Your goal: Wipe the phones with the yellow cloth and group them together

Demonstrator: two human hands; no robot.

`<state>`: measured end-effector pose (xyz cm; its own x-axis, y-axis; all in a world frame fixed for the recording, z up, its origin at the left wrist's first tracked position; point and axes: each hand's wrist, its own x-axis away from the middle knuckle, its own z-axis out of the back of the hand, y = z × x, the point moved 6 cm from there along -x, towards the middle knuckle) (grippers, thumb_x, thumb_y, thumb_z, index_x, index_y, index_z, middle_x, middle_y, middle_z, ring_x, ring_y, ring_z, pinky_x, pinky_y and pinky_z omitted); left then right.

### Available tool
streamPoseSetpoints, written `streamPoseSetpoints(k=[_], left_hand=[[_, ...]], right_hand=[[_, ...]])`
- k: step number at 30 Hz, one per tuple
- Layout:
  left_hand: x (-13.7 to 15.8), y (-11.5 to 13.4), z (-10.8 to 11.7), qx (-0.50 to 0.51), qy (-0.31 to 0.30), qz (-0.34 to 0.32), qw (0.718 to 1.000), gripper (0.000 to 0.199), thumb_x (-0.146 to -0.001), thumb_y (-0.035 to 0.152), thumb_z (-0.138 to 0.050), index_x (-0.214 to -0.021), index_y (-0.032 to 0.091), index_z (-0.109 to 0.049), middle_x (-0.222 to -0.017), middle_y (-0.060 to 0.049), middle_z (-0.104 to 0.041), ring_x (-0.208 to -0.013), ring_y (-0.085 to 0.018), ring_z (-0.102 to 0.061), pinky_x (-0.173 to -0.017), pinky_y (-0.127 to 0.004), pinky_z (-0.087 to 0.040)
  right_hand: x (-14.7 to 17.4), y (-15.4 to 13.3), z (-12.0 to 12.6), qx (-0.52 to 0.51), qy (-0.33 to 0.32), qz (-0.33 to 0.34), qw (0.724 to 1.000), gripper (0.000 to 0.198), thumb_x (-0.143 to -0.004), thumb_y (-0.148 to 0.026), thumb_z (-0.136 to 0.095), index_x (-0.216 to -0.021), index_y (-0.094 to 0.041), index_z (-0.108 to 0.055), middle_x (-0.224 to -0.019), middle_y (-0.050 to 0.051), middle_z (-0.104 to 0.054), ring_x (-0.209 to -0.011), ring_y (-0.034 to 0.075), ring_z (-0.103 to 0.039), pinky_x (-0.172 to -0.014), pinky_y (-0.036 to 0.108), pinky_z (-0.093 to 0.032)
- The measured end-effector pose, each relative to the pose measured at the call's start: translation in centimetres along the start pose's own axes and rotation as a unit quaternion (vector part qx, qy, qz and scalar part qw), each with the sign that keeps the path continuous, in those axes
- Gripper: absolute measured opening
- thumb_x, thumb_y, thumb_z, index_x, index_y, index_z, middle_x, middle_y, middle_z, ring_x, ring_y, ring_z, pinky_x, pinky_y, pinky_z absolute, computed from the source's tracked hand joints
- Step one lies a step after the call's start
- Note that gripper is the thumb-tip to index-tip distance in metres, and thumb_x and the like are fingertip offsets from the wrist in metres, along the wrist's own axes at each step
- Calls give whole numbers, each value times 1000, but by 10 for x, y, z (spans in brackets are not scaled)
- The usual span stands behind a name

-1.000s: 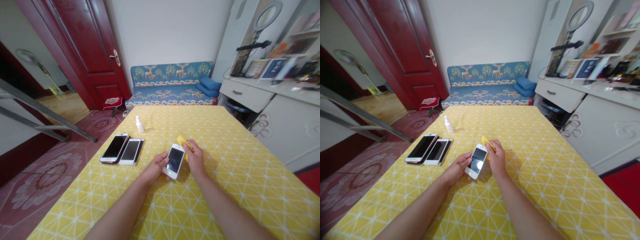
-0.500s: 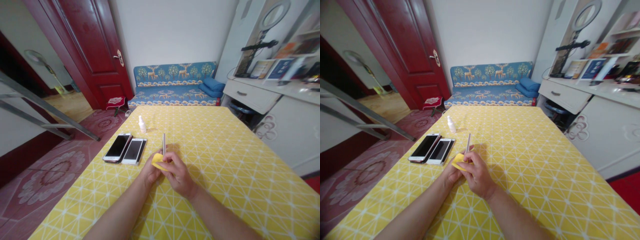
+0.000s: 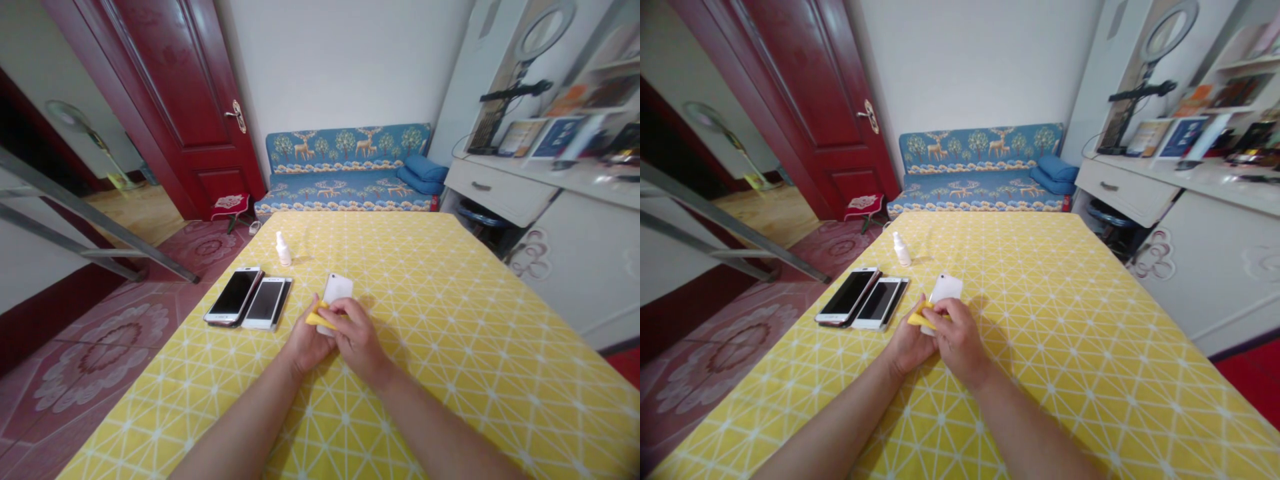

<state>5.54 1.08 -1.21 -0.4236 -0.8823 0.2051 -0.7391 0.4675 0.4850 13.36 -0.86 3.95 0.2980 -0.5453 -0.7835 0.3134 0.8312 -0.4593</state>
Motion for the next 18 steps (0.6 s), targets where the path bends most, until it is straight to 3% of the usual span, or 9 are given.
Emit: streamPoseSetpoints(k=[5,11,14,18], left_hand=[[-3,-14,5,-76,35,12,996,28,-91,32,-50,-96,10,-66,-88,-9,-72,-78,-15,-66,-74,-25,-50],[-1,-15,5,-105,19,11,994,35,-90,35,-51,-112,10,-62,-102,-14,-71,-87,-25,-67,-83,-43,-51],[-3,-3,7,-67,47,-30,996,34,-92,33,-48,-113,10,-61,-106,-12,-70,-92,-22,-66,-86,-39,-50],[-5,17,13,-9,81,-90,993,39,-95,35,-39,-109,7,-62,-100,-13,-71,-90,-19,-66,-86,-32,-50]], right_hand=[[-1,19,21,137,61,-44,988,40,-87,-9,-48,-118,-29,-64,-96,5,-56,-93,21,-53,-81,40,-44],[3,47,40,204,90,-136,965,39,-83,-9,-48,-114,-23,-66,-95,6,-56,-91,22,-53,-79,38,-43],[4,47,34,190,59,-140,970,36,-82,-9,-48,-111,-21,-67,-91,6,-57,-87,21,-54,-77,37,-42],[3,25,14,104,-44,-94,989,28,-78,-9,-49,-95,-19,-68,-83,4,-59,-82,19,-54,-75,34,-40]])
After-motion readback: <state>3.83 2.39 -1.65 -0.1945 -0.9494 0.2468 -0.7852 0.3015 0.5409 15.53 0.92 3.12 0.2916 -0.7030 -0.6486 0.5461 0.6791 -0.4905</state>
